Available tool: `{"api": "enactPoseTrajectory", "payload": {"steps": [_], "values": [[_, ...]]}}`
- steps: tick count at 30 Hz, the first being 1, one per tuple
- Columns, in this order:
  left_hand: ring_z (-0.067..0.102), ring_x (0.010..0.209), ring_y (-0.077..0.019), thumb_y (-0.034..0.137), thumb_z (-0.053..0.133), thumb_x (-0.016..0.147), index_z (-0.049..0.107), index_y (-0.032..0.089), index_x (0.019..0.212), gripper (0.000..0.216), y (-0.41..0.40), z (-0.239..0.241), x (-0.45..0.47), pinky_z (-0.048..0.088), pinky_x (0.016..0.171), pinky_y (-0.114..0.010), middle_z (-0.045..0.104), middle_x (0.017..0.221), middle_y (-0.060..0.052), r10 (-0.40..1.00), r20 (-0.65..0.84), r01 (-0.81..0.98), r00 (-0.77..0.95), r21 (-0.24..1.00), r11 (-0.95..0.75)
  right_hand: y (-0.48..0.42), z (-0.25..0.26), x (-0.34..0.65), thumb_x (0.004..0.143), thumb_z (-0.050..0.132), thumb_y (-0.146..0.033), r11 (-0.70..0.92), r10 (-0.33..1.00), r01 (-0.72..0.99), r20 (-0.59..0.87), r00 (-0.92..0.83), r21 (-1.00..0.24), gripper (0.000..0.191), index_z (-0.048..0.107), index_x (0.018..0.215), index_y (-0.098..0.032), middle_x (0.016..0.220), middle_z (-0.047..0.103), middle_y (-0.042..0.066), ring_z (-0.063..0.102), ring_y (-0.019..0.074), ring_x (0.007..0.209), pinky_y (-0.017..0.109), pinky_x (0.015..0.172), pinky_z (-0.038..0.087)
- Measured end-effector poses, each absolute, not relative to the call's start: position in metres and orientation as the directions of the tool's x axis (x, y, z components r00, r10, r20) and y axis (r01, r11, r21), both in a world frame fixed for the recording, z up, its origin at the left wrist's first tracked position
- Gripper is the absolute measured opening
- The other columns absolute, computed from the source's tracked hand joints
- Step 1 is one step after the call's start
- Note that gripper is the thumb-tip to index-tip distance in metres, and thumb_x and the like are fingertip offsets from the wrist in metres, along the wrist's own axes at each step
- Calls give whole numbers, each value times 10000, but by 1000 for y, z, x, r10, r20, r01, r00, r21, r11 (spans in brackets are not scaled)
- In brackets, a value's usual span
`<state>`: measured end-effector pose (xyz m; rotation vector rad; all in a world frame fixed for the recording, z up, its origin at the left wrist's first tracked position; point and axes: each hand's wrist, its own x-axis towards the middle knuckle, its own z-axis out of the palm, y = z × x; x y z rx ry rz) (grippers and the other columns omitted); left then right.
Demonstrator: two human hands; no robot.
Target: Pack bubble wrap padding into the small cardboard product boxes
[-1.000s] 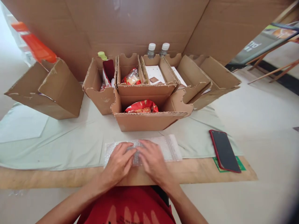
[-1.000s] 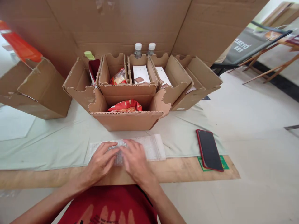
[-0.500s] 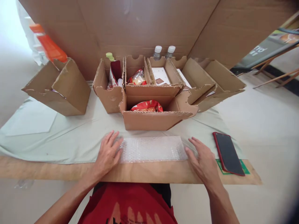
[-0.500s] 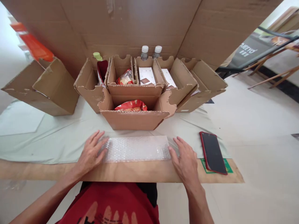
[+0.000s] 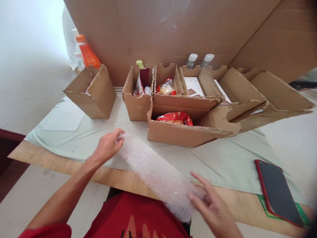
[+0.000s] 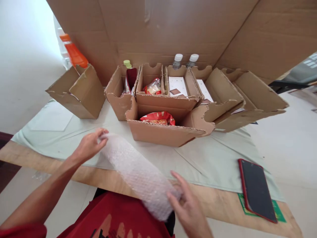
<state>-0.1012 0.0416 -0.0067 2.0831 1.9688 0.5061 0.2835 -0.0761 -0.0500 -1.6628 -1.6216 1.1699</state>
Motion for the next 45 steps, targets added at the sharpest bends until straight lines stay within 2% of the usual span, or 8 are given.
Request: {"api": "enactPoseTrajectory", "payload": {"steps": [3,7,15,20,24,30,38,45], "values": [[683,1019,-301,131,576,836,630,184,1202,373,85,2,-96,497,935,-435,754,1021,-92,976,193,936,99,315,-158,-90,-57,226,940,586,-426,-122,928,407,-249,-276,-905,629,467,1530,-243,1443,605,104,619,267,1282,402,1046,534],[497,1351,-359,186,664,819,595,152,1317,504,95,-12,-79,359,1143,-533,600,1406,-172,956,262,918,132,332,-217,-91,-61,190,955,553,-462,-180,892,353,-303,-336,-918,563,555,1475,-248,1392,647,96,627,290,1265,410,1022,541],[570,1302,-318,471,746,799,526,258,1438,708,-41,-13,-89,451,1119,-501,611,1414,-108,897,-58,374,438,919,-122,-55,-41,180,938,552,-641,-411,847,108,-423,-323,-905,510,713,1190,-228,1038,753,73,698,234,857,348,803,565],[656,1090,-259,250,591,879,532,216,1428,553,-42,-38,-66,522,1007,-440,715,1143,-92,995,-42,553,91,833,-16,-17,-41,154,960,480,-670,-382,873,-58,-340,-351,-922,735,444,1498,-171,1041,745,133,711,233,840,342,698,564],[650,979,-258,205,564,866,492,192,1466,605,-20,-62,-64,537,943,-443,706,1017,-74,1000,-1,724,7,690,-4,-20,-47,164,984,565,-467,-18,963,246,-82,-256,-969,509,529,1428,-220,975,742,79,695,212,822,369,786,576],[618,869,-252,184,597,883,432,180,1506,644,-12,-70,-64,529,881,-436,666,897,-50,997,52,836,63,543,-81,-20,-68,164,931,509,-98,667,745,603,392,-540,-437,384,657,1265,-214,1356,639,142,581,310,1252,482,954,512],[582,1142,-291,273,659,906,484,188,1419,549,-42,-45,-73,478,983,-464,633,1274,-139,939,320,730,126,611,-306,-7,-56,154,971,460,-68,732,665,499,328,-671,-463,291,673,1117,-202,1181,739,96,662,260,1143,439,924,489],[602,751,-211,154,527,931,638,142,1251,338,-62,-52,-72,497,724,-347,658,793,-44,973,209,753,92,626,-206,1,-40,148,1019,519,-211,614,763,512,287,-579,-601,200,642,1177,-212,1049,752,65,694,215,939,372,826,534]]}}
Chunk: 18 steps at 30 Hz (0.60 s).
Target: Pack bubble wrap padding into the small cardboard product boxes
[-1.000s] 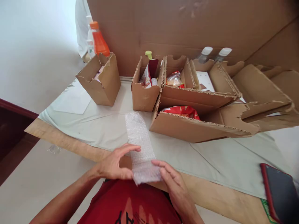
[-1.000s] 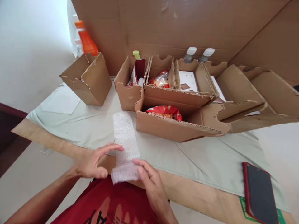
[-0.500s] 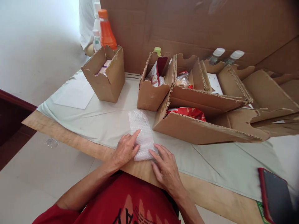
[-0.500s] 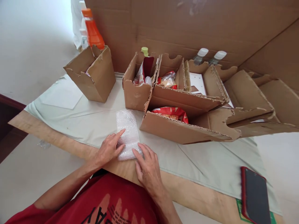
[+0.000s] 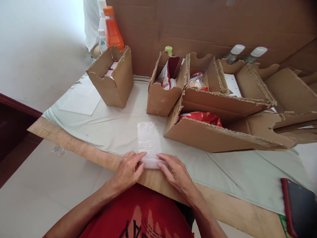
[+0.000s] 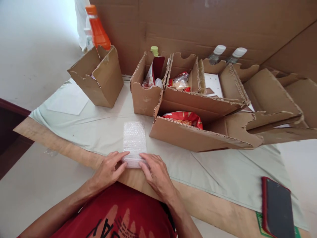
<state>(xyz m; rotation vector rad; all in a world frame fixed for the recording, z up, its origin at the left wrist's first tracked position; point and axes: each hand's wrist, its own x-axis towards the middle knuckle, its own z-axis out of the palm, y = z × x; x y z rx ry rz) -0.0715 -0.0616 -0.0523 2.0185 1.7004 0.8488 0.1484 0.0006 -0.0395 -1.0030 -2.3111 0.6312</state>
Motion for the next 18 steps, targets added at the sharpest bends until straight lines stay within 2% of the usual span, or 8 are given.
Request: {"api": "enactPoseTrajectory", "payload": {"steps": [2,4,7,10,12,13,15,18], "values": [[602,732,-209,167,550,915,646,140,1244,344,-55,-61,-71,499,726,-348,656,771,-37,981,189,778,35,611,-145,-1,-42,150,1011,545,-214,642,766,549,425,-483,-534,219,621,1216,-206,1105,730,95,683,233,995,381,836,524],[604,745,-220,171,567,902,653,148,1232,342,-49,-66,-71,502,752,-370,671,780,-40,982,187,812,23,569,-127,-5,-45,152,993,561,-172,688,723,564,506,-471,-457,223,625,1203,-213,1114,720,99,670,240,1014,389,845,506],[611,824,-250,168,562,913,663,150,1199,304,-46,-66,-72,507,791,-406,691,870,-75,979,202,857,24,501,-124,-9,-53,153,982,548,-148,748,663,544,462,-589,-380,243,637,1198,-211,1170,722,95,647,267,1117,416,891,486],[606,1019,-295,183,571,924,653,130,1208,299,-50,-59,-73,506,876,-446,671,1126,-154,962,272,854,37,491,-172,-7,-61,148,989,525,-154,759,651,553,414,-636,-343,236,655,1180,-200,1211,723,96,618,292,1202,440,923,474],[577,1134,-316,205,608,918,644,128,1214,308,-55,-53,-75,481,954,-472,637,1249,-175,943,313,818,109,511,-264,-4,-62,146,992,518,-138,754,657,553,421,-626,-354,227,666,1152,-201,1153,741,88,637,277,1161,437,921,474],[572,1151,-314,204,615,916,642,133,1214,307,-58,-51,-76,469,975,-474,645,1246,-166,934,322,792,154,525,-312,-3,-61,145,997,515,-137,751,660,543,420,-623,-376,222,668,1143,-203,1113,749,82,651,266,1123,434,919,475],[595,1104,-284,169,592,921,636,145,1216,299,-63,-48,-78,469,962,-449,690,1149,-130,926,316,734,207,575,-360,-2,-56,146,1013,508,-159,739,669,504,392,-632,-448,207,668,1135,-207,1040,758,69,675,240,1028,420,898,486],[626,929,-234,138,556,932,635,145,1232,311,-61,-51,-81,498,865,-395,711,949,-80,949,270,693,162,653,-304,-4,-50,148,1038,493,-223,687,712,501,350,-608,-527,202,660,1151,-211,1018,753,66,685,219,947,393,851,509]]}}
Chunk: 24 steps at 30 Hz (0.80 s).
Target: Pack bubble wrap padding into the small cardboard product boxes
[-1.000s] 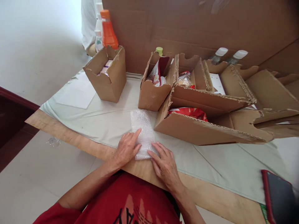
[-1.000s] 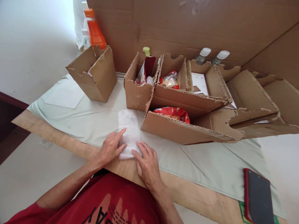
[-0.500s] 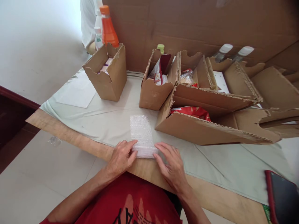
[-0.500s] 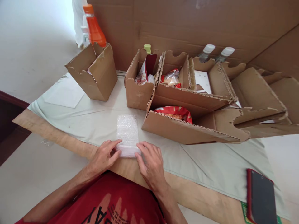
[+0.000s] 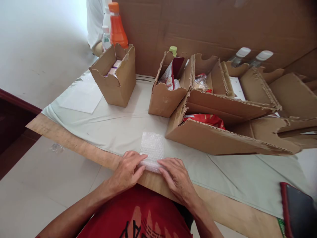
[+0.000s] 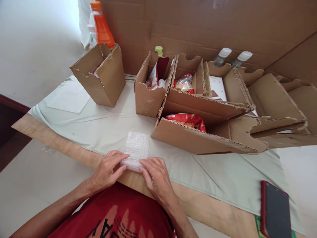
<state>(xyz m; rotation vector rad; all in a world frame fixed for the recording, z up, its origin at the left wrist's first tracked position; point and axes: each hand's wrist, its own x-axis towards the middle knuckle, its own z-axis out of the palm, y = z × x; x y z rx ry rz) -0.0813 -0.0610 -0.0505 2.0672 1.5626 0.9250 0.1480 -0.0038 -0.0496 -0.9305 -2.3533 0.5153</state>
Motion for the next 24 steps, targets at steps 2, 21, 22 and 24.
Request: {"api": "enactPoseTrajectory", "payload": {"steps": [2,21,22,24], "values": [[617,843,-233,171,579,928,639,134,1243,323,-54,-55,-82,506,811,-394,693,853,-64,963,244,727,116,640,-249,-6,-48,148,1038,497,-244,659,751,564,393,-531,-498,216,648,1188,-209,1082,737,88,676,234,998,397,851,510],[614,1211,-270,379,845,702,448,169,1439,863,-61,-54,-68,450,1078,-410,662,1290,-129,885,-461,-555,-68,754,350,-15,-43,117,1026,522,-334,433,867,503,193,-460,-748,239,702,1163,-259,998,742,52,675,218,930,346,822,542],[623,1185,-259,377,858,687,467,177,1423,857,-57,-52,-66,456,1061,-396,672,1268,-118,880,-475,-600,-32,713,363,-18,-43,118,1022,530,-348,420,880,513,199,-430,-748,232,705,1153,-270,1019,737,54,672,225,957,360,849,539],[638,1122,-236,377,880,664,500,198,1396,844,-50,-48,-64,476,1007,-368,682,1227,-98,878,-478,-646,17,665,375,-18,-43,123,1001,562,-403,379,918,542,232,-321,-750,258,693,1180,-272,1145,711,79,655,255,1066,410,927,524]]}}
